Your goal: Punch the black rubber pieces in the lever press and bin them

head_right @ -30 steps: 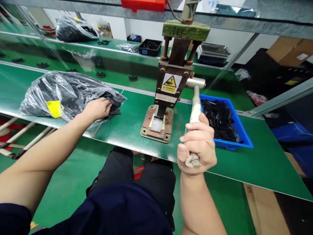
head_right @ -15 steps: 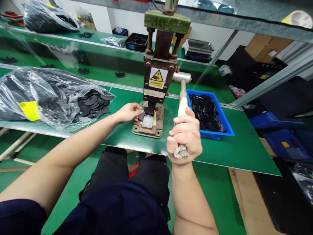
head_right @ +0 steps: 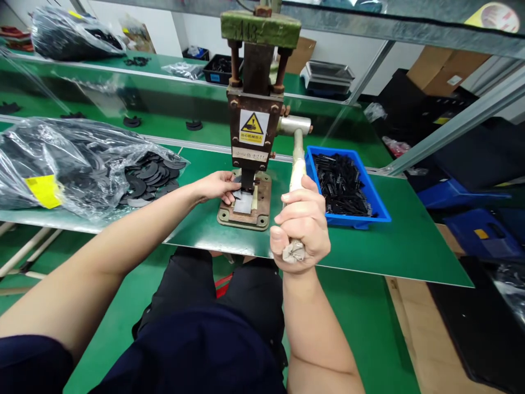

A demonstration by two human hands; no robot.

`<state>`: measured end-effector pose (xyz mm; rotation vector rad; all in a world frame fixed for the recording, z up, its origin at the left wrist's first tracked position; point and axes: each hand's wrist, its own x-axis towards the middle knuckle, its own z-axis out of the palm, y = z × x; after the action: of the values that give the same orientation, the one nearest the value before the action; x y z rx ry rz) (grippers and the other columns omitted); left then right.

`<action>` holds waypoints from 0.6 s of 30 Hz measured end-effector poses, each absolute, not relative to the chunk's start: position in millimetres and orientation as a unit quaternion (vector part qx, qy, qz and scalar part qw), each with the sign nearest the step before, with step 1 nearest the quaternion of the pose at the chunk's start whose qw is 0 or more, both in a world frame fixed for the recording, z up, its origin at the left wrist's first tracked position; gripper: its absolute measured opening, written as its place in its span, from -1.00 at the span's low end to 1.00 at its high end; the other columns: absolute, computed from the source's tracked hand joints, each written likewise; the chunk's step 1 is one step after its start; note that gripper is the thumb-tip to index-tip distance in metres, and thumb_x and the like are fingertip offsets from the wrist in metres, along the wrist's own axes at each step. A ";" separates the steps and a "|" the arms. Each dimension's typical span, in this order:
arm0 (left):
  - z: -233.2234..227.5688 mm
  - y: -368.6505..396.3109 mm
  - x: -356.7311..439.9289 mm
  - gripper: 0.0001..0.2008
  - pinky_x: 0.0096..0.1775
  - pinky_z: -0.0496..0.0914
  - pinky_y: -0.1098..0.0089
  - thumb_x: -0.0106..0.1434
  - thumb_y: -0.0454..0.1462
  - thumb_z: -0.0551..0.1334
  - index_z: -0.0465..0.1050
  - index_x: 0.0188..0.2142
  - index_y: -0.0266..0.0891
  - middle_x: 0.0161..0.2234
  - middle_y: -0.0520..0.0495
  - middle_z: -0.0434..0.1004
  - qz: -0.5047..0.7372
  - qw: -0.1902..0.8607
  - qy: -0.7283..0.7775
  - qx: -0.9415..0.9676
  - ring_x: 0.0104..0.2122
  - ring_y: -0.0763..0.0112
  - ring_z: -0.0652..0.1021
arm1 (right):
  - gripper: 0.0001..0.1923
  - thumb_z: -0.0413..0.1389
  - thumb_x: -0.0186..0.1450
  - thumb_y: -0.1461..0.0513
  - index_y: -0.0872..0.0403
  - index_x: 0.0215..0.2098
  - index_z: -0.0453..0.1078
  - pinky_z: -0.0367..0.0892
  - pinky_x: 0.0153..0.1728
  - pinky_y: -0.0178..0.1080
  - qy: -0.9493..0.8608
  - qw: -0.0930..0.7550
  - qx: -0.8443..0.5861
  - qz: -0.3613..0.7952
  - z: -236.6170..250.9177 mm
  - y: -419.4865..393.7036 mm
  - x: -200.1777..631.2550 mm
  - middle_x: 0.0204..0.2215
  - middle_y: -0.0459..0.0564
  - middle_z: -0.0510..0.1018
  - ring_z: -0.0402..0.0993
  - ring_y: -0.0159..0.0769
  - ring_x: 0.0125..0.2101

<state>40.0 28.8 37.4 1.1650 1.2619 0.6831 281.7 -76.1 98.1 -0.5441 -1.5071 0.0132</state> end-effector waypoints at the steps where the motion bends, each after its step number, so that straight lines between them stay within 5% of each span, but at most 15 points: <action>1: 37.3 29.8 41.3 -0.67 -0.53 0.48 0.49 0.35 -0.13 0.47 0.35 -0.27 -0.20 -0.59 -0.01 0.55 0.290 0.604 0.543 0.507 -0.61 0.39 0.62 | -0.72 0.16 0.33 0.07 -0.09 -0.50 0.28 0.46 0.26 0.39 -0.677 0.694 -0.246 0.006 97.7 -76.4 282.1 -0.53 -0.17 0.45 0.58 -0.17 -0.25; 18: 52.0 32.1 64.2 -0.71 -0.57 0.37 0.51 0.37 -0.10 0.43 0.51 -0.06 -0.22 -0.65 0.07 0.46 0.217 0.538 0.639 0.505 -0.69 0.44 0.50 | -0.66 0.19 0.40 0.10 0.02 -0.49 0.30 0.44 0.28 0.32 -0.682 0.700 -0.211 0.016 95.5 -76.2 284.1 -0.45 -0.25 0.48 0.59 -0.33 -0.17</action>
<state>64.2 32.1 52.0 1.2009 1.5198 0.5159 284.1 -76.2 95.5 -0.4699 -1.5203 0.0359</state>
